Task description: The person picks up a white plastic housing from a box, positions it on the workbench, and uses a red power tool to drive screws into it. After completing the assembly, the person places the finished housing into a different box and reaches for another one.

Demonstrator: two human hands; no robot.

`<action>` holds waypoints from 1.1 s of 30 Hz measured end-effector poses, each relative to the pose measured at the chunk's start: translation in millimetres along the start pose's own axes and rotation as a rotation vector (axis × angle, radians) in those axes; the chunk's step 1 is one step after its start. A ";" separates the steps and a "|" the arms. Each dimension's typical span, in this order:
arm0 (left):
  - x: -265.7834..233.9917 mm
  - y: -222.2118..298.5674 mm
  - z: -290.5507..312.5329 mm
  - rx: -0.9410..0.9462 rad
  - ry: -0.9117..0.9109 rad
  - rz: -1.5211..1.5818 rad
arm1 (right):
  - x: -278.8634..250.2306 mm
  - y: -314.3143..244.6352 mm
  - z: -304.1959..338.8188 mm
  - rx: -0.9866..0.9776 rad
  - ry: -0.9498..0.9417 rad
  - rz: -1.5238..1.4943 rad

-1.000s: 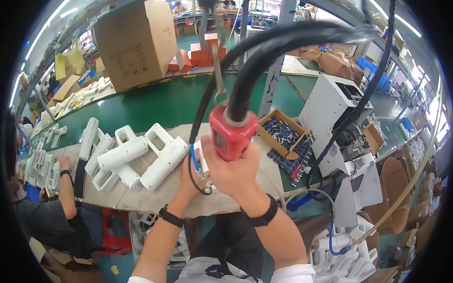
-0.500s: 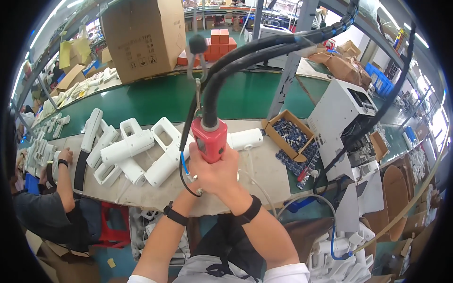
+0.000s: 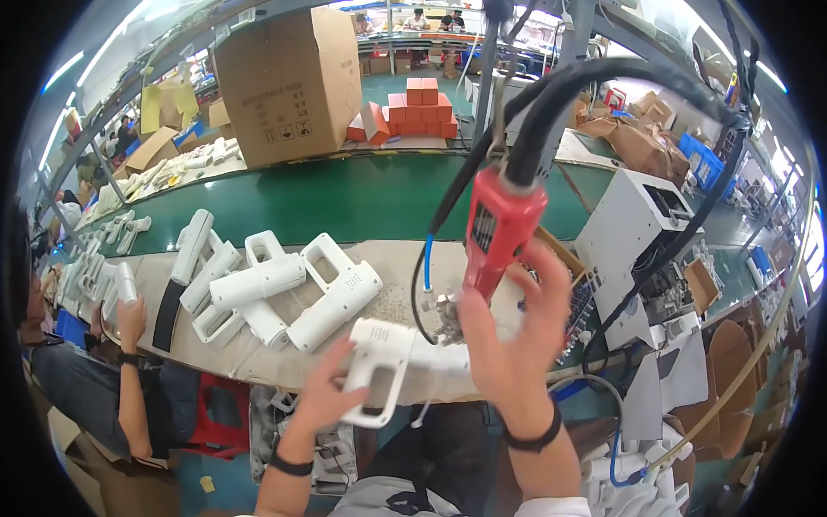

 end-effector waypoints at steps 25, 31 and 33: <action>57.3 28.9 -35.3 0.418 0.136 -0.999 | -476.2 -196.3 384.9 0.695 1.461 0.011; 97.2 60.7 -12.2 0.239 -0.171 -0.833 | -501.3 -163.7 403.3 0.753 1.376 -0.027; 110.7 76.2 -0.5 0.436 -0.255 -0.807 | -488.1 -143.1 387.9 0.905 1.351 0.028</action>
Point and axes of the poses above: each hand's wrist, its own z-axis away from the middle knuckle, its own x-axis out of the palm, y = z × x, the point moved 6 cm from there along -z, towards the middle knuckle, and after that the axes turned 13 degrees about -z, right-handed, at the moved point
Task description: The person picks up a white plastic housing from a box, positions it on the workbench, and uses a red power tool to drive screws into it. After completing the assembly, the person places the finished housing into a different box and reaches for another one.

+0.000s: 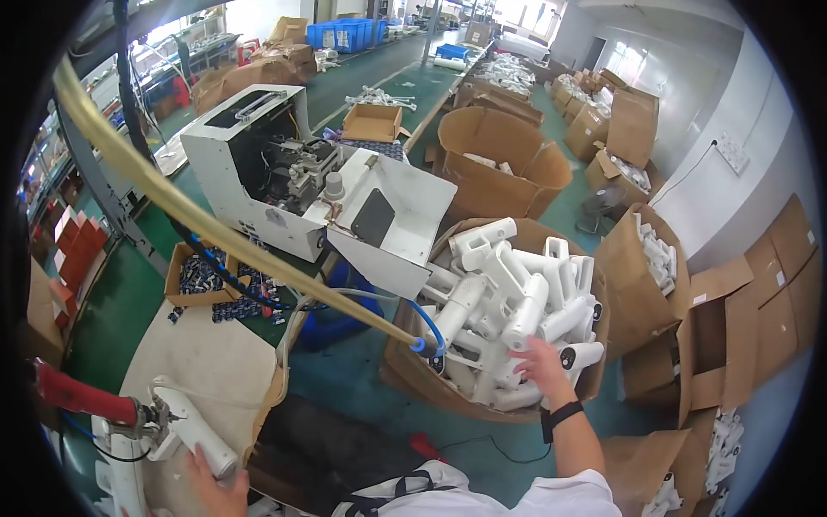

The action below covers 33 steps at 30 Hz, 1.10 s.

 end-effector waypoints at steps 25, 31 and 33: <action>-25.5 -91.3 -32.5 0.013 0.161 -0.278 | 593.8 147.9 362.1 -1.024 -1.299 -0.021; -0.4 -97.2 -28.1 -0.039 0.230 -0.487 | 621.5 179.4 340.8 -0.454 -1.409 0.118; 5.0 -88.9 -14.2 -0.074 0.247 -0.457 | 599.9 145.8 330.0 -0.645 -1.354 -0.020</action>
Point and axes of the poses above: each hand's wrist, its own z-axis away from the middle knuckle, its own x-axis out of the palm, y = z × x, the point moved 6 cm from there along -z, towards the middle knuckle, and after that the axes turned 13 degrees about -z, right-handed, at the moved point
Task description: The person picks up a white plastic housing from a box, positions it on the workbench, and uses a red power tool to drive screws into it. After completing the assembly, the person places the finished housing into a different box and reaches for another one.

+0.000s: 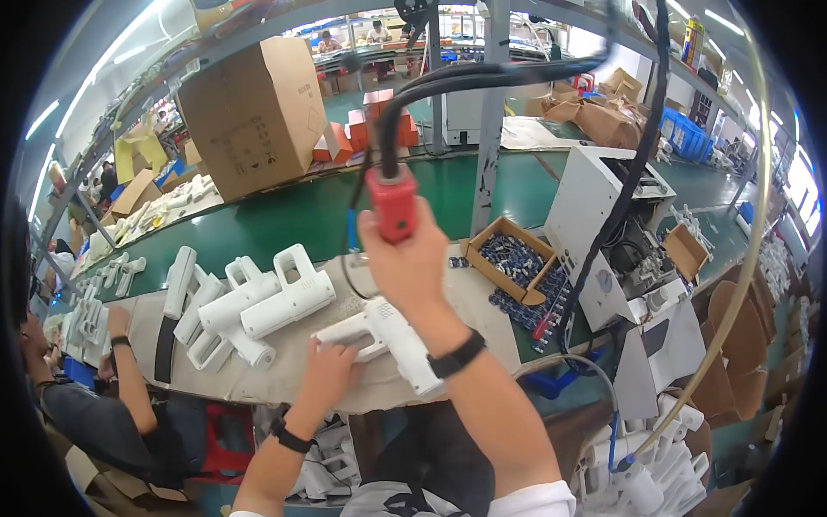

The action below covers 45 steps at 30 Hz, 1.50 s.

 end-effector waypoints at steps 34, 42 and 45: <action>-70.1 67.3 -41.9 0.105 0.156 0.681 | -33.0 -105.6 35.4 0.148 -0.048 -0.269; -76.4 68.1 -48.2 0.131 0.099 0.718 | -37.3 -112.7 30.6 0.058 -0.064 -0.248; -83.2 65.9 -49.9 0.122 0.209 0.697 | -38.0 -113.2 29.9 0.041 -0.062 -0.247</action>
Point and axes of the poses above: each hand's wrist, its own z-axis away from the middle knuckle, its own x-axis out of the palm, y = z × x, the point moved 6 cm from there along -z, towards the middle knuckle, and after that the axes turned 13 degrees about -z, right-handed, at the moved point
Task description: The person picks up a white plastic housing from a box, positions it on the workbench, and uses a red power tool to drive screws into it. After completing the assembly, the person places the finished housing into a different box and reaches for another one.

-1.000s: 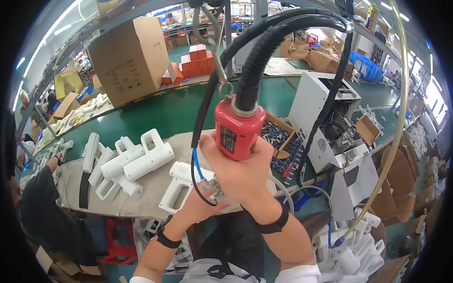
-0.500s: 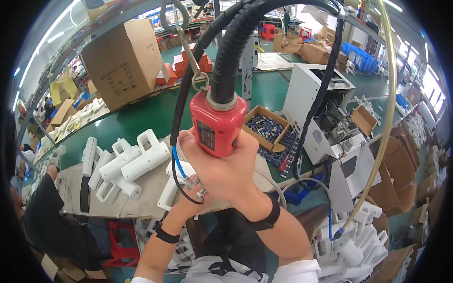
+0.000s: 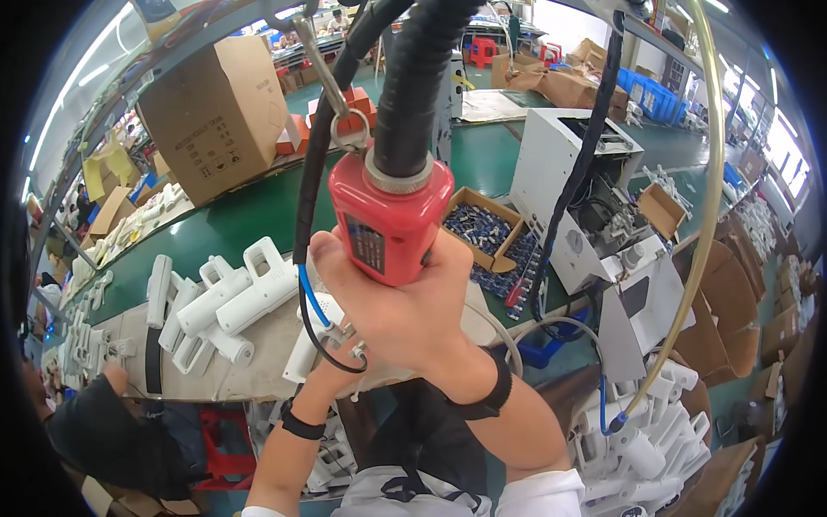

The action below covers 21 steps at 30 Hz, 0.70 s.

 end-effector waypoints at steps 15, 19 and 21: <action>73.0 -59.0 -27.5 0.088 -0.555 -0.180 | -26.3 60.0 -5.6 0.002 0.020 0.165; 64.6 -49.4 -28.9 0.076 -0.452 -0.246 | -30.4 75.6 -7.3 0.013 0.006 0.185; 63.0 -49.4 -29.9 0.066 -0.458 -0.283 | -31.1 79.6 -9.8 0.033 0.034 0.168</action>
Point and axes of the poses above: each hand's wrist, its own z-axis away from the middle knuckle, its own x-axis out of the palm, y = z × x, the point moved 6 cm from there along -z, towards the middle knuckle, and after that the axes turned 13 degrees about -z, right-handed, at the moved point
